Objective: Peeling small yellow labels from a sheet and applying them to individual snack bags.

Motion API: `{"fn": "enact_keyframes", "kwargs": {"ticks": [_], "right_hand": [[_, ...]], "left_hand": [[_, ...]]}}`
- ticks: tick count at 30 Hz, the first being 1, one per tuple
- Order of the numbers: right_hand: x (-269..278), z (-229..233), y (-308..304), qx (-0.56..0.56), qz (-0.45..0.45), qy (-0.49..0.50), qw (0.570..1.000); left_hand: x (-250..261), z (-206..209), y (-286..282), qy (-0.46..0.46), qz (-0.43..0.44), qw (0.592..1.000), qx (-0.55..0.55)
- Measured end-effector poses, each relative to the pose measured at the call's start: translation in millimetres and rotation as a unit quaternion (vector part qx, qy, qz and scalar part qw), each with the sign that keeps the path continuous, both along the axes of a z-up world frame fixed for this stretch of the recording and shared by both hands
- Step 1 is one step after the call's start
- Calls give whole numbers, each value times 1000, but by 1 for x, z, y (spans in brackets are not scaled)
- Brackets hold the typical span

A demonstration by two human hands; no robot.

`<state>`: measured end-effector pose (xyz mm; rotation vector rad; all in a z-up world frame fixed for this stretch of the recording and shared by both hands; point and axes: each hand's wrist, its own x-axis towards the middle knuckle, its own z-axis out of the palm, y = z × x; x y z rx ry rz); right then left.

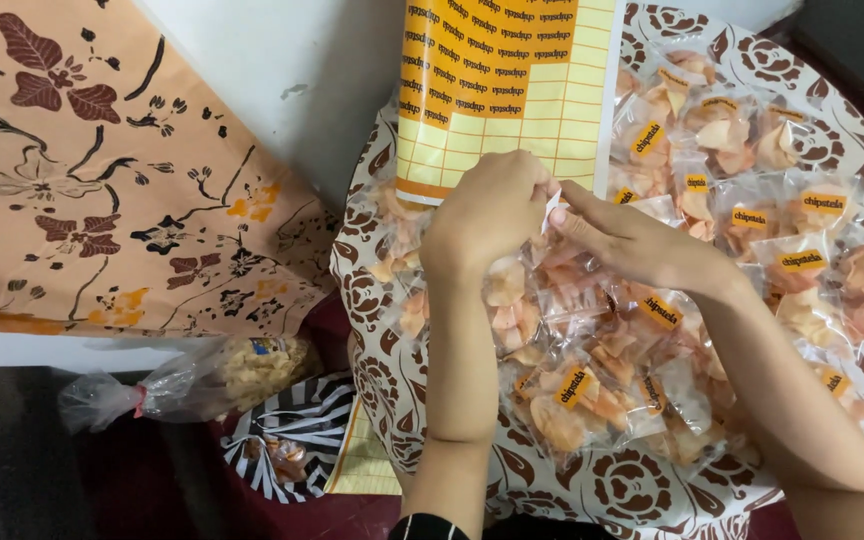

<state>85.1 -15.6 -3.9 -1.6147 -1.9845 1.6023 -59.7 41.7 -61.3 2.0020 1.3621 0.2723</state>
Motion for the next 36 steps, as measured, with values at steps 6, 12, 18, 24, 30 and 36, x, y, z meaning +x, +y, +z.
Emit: {"fn": "enact_keyframes", "kwargs": {"ticks": [6, 12, 18, 24, 30, 36], "right_hand": [[3, -17, 7, -39, 1, 36, 999], [10, -28, 11, -26, 31, 64, 997], [11, -30, 19, 89, 146, 54, 984], [49, -61, 33, 157, 247, 106, 950], [89, -40, 31, 188, 228, 275, 915], [143, -51, 33, 111, 148, 505, 843]], "left_hand": [[-6, -5, -3, -10, 8, 1000, -13], [-8, -13, 1, -47, 24, 999, -2], [-13, 4, -7, -61, 30, 998, -11], [-20, 39, -27, -55, 37, 997, 34], [-19, 58, -42, -86, -49, 995, 23], [-7, 78, -58, -198, -173, 960, 99]]}}
